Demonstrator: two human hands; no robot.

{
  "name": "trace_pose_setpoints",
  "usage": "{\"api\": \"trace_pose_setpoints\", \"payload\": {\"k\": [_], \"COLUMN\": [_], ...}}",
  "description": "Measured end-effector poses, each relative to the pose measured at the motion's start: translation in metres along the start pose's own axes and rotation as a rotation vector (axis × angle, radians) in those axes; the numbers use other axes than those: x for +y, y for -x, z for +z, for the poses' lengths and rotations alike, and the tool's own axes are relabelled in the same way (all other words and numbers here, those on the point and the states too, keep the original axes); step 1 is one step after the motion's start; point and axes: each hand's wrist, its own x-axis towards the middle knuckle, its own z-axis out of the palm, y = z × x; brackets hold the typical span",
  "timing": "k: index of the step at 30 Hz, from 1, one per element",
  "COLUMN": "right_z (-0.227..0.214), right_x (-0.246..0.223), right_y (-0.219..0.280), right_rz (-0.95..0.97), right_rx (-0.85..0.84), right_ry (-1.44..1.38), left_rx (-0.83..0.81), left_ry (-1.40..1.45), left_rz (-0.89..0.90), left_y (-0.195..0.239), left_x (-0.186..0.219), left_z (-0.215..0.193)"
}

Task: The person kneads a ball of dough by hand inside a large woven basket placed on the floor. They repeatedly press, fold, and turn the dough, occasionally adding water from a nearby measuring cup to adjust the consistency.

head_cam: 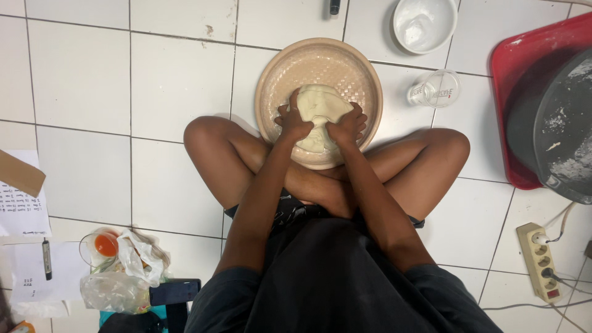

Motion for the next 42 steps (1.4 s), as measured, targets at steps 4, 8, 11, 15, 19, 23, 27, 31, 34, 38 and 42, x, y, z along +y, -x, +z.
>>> {"api": "trace_pose_setpoints", "payload": {"k": [4, 8, 11, 15, 19, 23, 27, 31, 34, 38, 42], "right_z": [-0.021, -0.081, -0.123, -0.151, -0.142, -0.147, -0.152, -0.154, -0.154, -0.147, -0.138], "right_x": [0.013, 0.045, 0.067, 0.115, 0.105, 0.075, 0.053, 0.041, 0.024, 0.012, 0.006], "right_y": [-0.012, -0.01, -0.019, -0.075, -0.118, -0.107, -0.084, -0.057, -0.023, 0.007, 0.026], "right_rz": [-0.02, -0.199, -0.115, -0.054, -0.118, -0.221, -0.408, -0.627, -0.755, -0.834, -0.97], "right_rx": [-0.06, 0.06, 0.428, 0.563, 0.564, 0.577, 0.543, 0.453, 0.307, 0.142, 0.202], "right_ry": [0.04, -0.477, -0.84, -0.545, -0.712, -0.727, -0.741, -0.76, -0.72, -0.634, -0.244], "left_rx": [-0.014, -0.048, -0.057, -0.16, -0.172, -0.126, -0.097, -0.113, -0.099, -0.085, -0.086], "left_ry": [-0.048, -0.072, -0.175, -0.395, -0.406, -0.415, -0.408, -0.389, -0.401, -0.42, -0.39], "left_rz": [0.027, 0.115, 0.237, 0.324, 0.285, 0.243, 0.241, 0.233, 0.231, 0.246, 0.282], "left_y": [0.013, 0.029, 0.034, 0.023, 0.017, 0.02, 0.021, 0.024, 0.023, 0.02, 0.022], "left_x": [0.007, 0.014, 0.017, 0.014, 0.014, 0.012, 0.007, 0.014, 0.012, 0.007, 0.008], "left_z": [-0.014, -0.027, -0.036, -0.052, -0.054, -0.048, -0.047, -0.05, -0.05, -0.048, -0.048]}}
